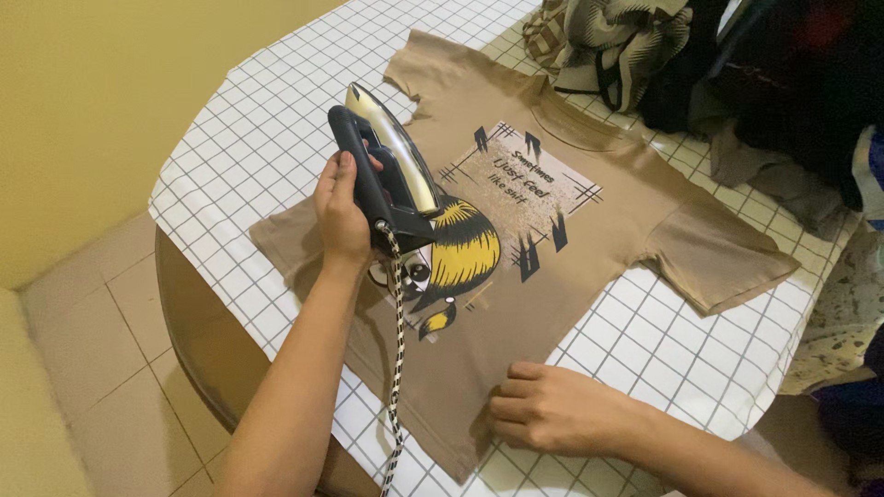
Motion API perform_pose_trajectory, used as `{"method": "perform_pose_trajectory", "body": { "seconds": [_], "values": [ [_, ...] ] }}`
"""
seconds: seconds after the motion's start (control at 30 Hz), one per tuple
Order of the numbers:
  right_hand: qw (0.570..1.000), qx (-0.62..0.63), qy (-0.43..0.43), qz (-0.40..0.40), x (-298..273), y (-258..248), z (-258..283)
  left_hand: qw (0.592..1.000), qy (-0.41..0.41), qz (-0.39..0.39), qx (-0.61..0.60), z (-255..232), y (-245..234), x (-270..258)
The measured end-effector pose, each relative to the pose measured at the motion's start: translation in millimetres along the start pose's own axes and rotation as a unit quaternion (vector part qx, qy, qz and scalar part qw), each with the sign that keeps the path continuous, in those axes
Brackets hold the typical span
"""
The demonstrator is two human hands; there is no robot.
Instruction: The person irons a beige t-shirt with a graphic print on a tiled table using a steam iron. After ironing, the person places the t-shirt on a hanger and then picks up a black t-shirt to begin ironing it.
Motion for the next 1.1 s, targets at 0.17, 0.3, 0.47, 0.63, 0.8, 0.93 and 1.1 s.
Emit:
{"method": "perform_pose_trajectory", "body": {
  "seconds": [0.17,0.3,0.47,0.63,0.8,0.93,1.1],
  "values": [
    [0.999,0.039,0.02,-0.02,-5,-9,7,1.0,-0.01,0.0,-0.008,-1,3,-2],
    [0.99,0.096,0.065,-0.075,-13,-16,-7,1.0,-0.013,0.006,-0.017,-2,8,-4],
    [0.97,0.068,0.218,-0.084,-45,-14,-62,0.999,-0.023,0.018,-0.014,0,15,-10],
    [0.937,0.042,0.333,-0.094,-61,-13,-124,0.997,-0.042,0.049,-0.031,14,25,-11],
    [0.888,0.131,0.437,-0.061,-43,-9,-172,0.989,-0.117,0.081,-0.038,44,44,-12],
    [0.876,0.134,0.426,-0.185,-20,-19,-196,0.989,-0.092,0.116,-0.022,61,62,-6],
    [0.839,0.157,0.44,-0.277,1,-23,-223,0.987,-0.05,0.149,0.017,77,83,4]
  ]
}}
Point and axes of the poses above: each hand's wrist, its own x-axis towards the middle knuckle, its own y-axis out of the palm, z = x × y, the point moved 5 cm from there along x, towards the middle knuckle, and after that the axes turned 4 degrees about -x, right-handed, at the moved point
